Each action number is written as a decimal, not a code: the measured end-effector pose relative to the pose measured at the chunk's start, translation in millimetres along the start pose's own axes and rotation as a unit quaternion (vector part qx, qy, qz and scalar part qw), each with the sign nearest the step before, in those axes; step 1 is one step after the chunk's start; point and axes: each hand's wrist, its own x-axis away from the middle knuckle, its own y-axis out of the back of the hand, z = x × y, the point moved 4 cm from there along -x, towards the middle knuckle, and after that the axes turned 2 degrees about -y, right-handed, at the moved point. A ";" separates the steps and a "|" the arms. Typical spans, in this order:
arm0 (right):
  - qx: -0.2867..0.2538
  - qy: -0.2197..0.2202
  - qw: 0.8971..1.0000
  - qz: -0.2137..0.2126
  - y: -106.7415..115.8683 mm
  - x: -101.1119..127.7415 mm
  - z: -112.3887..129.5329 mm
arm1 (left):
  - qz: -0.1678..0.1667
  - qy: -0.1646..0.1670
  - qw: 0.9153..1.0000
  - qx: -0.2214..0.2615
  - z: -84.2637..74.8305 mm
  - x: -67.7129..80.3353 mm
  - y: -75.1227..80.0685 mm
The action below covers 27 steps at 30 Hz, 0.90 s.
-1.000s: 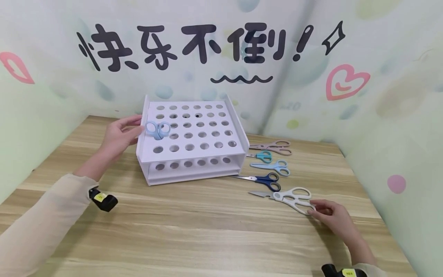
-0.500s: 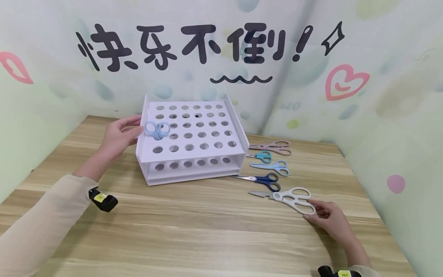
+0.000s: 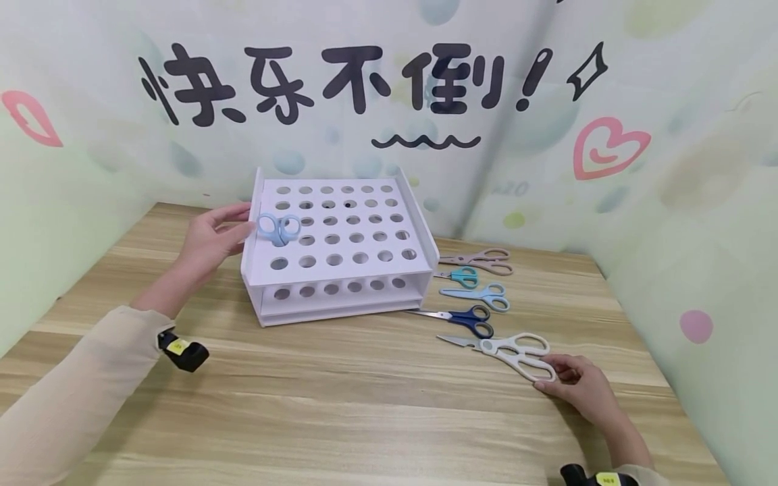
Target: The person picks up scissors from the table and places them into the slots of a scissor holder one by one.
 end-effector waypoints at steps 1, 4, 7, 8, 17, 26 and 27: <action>-0.001 0.000 1.000 0.001 0.0 0.0 -0.4 | 0.000 0.000 1.000 0.000 0.0 -0.1 0.0; -0.006 0.002 1.000 0.004 0.6 0.0 -0.4 | 0.001 0.000 1.000 0.002 0.3 -0.2 0.3; -0.013 0.002 1.000 0.008 1.8 -0.4 0.4 | 0.002 0.000 1.000 0.003 0.8 -0.5 0.5; -0.016 0.001 1.000 0.011 2.3 -0.7 0.7 | 0.002 0.001 1.000 0.004 0.9 -0.6 0.6; -0.032 -0.020 0.998 0.049 6.3 -3.6 0.1 | 0.002 0.003 1.000 0.001 0.6 -0.8 0.7; -0.125 -0.019 0.987 0.097 10.0 -7.5 -1.1 | 0.003 0.006 1.000 -0.004 1.5 -1.5 1.5; -0.133 -0.022 0.986 0.101 10.2 -7.5 -1.2 | 0.003 0.007 1.000 -0.003 1.8 -1.8 1.4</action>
